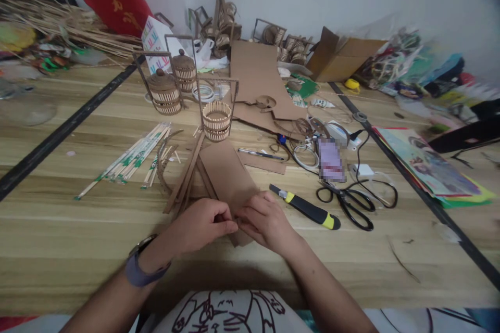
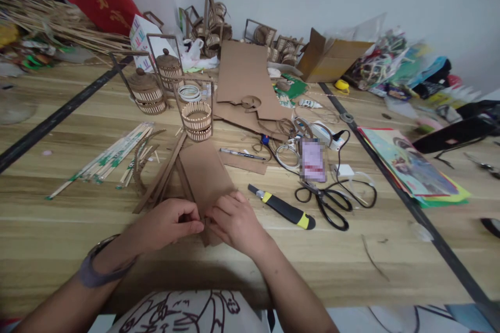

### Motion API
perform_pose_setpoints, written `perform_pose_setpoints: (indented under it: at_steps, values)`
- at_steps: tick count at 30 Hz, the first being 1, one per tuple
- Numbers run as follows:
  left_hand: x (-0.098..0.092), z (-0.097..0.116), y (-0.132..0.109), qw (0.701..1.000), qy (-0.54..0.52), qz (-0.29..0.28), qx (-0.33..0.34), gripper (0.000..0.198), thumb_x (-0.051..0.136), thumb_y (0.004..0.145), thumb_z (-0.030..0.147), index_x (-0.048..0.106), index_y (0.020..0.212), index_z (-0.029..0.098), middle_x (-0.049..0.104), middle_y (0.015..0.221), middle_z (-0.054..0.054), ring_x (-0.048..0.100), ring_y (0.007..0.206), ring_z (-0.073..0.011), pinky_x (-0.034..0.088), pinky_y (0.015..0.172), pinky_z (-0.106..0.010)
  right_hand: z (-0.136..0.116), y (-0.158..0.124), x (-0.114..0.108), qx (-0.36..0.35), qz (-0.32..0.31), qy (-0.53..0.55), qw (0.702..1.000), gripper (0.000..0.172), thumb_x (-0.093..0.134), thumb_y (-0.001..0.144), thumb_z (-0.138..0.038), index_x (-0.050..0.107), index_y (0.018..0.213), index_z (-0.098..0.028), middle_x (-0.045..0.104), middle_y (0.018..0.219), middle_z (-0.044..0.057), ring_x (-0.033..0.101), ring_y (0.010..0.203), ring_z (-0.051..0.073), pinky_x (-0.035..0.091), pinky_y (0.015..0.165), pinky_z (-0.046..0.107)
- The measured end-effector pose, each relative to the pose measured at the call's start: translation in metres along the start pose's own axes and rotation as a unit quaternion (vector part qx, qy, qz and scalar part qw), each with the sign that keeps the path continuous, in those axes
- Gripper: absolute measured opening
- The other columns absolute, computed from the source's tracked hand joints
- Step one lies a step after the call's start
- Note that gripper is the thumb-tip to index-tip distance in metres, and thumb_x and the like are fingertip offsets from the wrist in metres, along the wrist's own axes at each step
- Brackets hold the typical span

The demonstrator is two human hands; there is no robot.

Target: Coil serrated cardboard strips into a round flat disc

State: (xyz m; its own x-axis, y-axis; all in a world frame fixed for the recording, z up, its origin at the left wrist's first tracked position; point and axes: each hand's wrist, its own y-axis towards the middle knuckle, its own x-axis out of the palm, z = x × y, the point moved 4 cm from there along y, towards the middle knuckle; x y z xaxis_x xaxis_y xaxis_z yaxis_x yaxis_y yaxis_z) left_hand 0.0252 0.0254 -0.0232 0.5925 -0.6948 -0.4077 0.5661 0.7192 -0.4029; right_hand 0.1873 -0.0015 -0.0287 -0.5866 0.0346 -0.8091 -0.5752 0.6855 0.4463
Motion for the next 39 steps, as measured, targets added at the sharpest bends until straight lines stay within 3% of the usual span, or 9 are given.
perform_pose_setpoints:
  at_steps: [8, 12, 18, 21, 24, 29, 33, 36, 39]
  values:
    - [0.001, -0.001, -0.002, 0.997, -0.058, -0.04, 0.017, 0.033, 0.065, 0.078, 0.05, 0.058, 0.068, 0.019, 0.048, 0.051, 0.006, 0.045, 0.047, -0.0121, 0.027, 0.046, -0.023, 0.0, -0.001, -0.006, 0.029, 0.076, 0.19, 0.978, 0.02, 0.065, 0.093, -0.041, 0.071, 0.091, -0.022, 0.064, 0.079, 0.003, 0.06, 0.073, 0.017, 0.047, 0.067, 0.031]
    - [0.007, -0.003, -0.002, 0.989, -0.126, -0.058, 0.053, 0.039, 0.069, 0.077, 0.055, 0.059, 0.072, 0.018, 0.048, 0.054, 0.008, 0.042, 0.048, -0.0103, 0.028, 0.046, -0.022, -0.002, -0.004, -0.004, 0.075, 0.107, 0.276, 0.952, 0.024, 0.072, 0.086, -0.047, 0.075, 0.089, -0.023, 0.061, 0.076, 0.001, 0.059, 0.068, 0.015, 0.048, 0.058, 0.025]
    - [0.017, -0.004, -0.001, 0.961, -0.224, -0.102, 0.123, 0.041, 0.071, 0.079, 0.055, 0.069, 0.078, 0.015, 0.052, 0.063, 0.005, 0.042, 0.056, -0.0098, 0.029, 0.052, -0.022, -0.003, -0.008, 0.002, 0.098, 0.163, 0.347, 0.918, 0.025, 0.077, 0.079, -0.051, 0.078, 0.092, -0.029, 0.055, 0.074, -0.001, 0.057, 0.068, 0.014, 0.048, 0.058, 0.024]
    - [0.019, -0.006, 0.001, 0.957, -0.251, -0.094, 0.109, 0.042, 0.071, 0.079, 0.057, 0.066, 0.078, 0.015, 0.049, 0.06, 0.006, 0.04, 0.053, -0.0091, 0.028, 0.049, -0.021, -0.001, -0.008, 0.004, 0.098, 0.164, 0.338, 0.922, 0.024, 0.076, 0.081, -0.049, 0.078, 0.095, -0.03, 0.054, 0.076, -0.001, 0.056, 0.07, 0.014, 0.048, 0.06, 0.025]
    - [0.017, -0.006, 0.002, 0.966, -0.228, -0.063, 0.102, 0.041, 0.07, 0.078, 0.056, 0.063, 0.077, 0.016, 0.051, 0.061, 0.006, 0.041, 0.053, -0.0096, 0.029, 0.05, -0.021, -0.001, -0.008, 0.002, 0.081, 0.148, 0.285, 0.944, 0.019, 0.073, 0.087, -0.042, 0.076, 0.1, -0.029, 0.055, 0.081, 0.001, 0.057, 0.074, 0.015, 0.05, 0.062, 0.026]
    - [0.011, -0.004, 0.005, 0.988, -0.112, 0.005, 0.109, 0.037, 0.065, 0.081, 0.052, 0.061, 0.074, 0.016, 0.048, 0.061, 0.005, 0.042, 0.058, -0.0117, 0.028, 0.052, -0.023, -0.004, -0.007, -0.003, 0.027, 0.098, 0.113, 0.988, 0.018, 0.06, 0.097, -0.027, 0.071, 0.11, -0.025, 0.061, 0.088, 0.004, 0.06, 0.079, 0.017, 0.05, 0.066, 0.029]
    - [0.011, -0.006, 0.008, 0.994, -0.059, 0.039, 0.081, 0.028, 0.063, 0.083, 0.043, 0.061, 0.074, 0.016, 0.05, 0.061, 0.005, 0.044, 0.059, -0.0124, 0.029, 0.053, -0.023, -0.008, -0.007, -0.004, -0.012, 0.091, 0.002, 0.996, 0.021, 0.051, 0.1, -0.026, 0.07, 0.108, -0.02, 0.064, 0.086, 0.006, 0.058, 0.075, 0.019, 0.046, 0.064, 0.032]
    - [0.012, -0.009, 0.009, 0.994, -0.078, 0.012, 0.077, 0.029, 0.066, 0.081, 0.044, 0.063, 0.077, 0.016, 0.053, 0.064, 0.004, 0.046, 0.06, -0.0131, 0.031, 0.054, -0.023, -0.009, -0.005, -0.005, -0.008, 0.081, 0.019, 0.996, 0.022, 0.05, 0.101, -0.028, 0.07, 0.106, -0.021, 0.066, 0.086, 0.006, 0.059, 0.074, 0.018, 0.046, 0.065, 0.033]
    - [0.014, -0.012, 0.008, 0.983, -0.149, -0.062, 0.084, 0.037, 0.068, 0.08, 0.052, 0.064, 0.084, 0.015, 0.054, 0.066, 0.004, 0.046, 0.058, -0.0119, 0.032, 0.052, -0.022, -0.008, -0.005, -0.007, 0.024, 0.081, 0.103, 0.991, 0.017, 0.057, 0.099, -0.031, 0.072, 0.1, -0.023, 0.066, 0.084, 0.004, 0.061, 0.076, 0.017, 0.05, 0.067, 0.031]
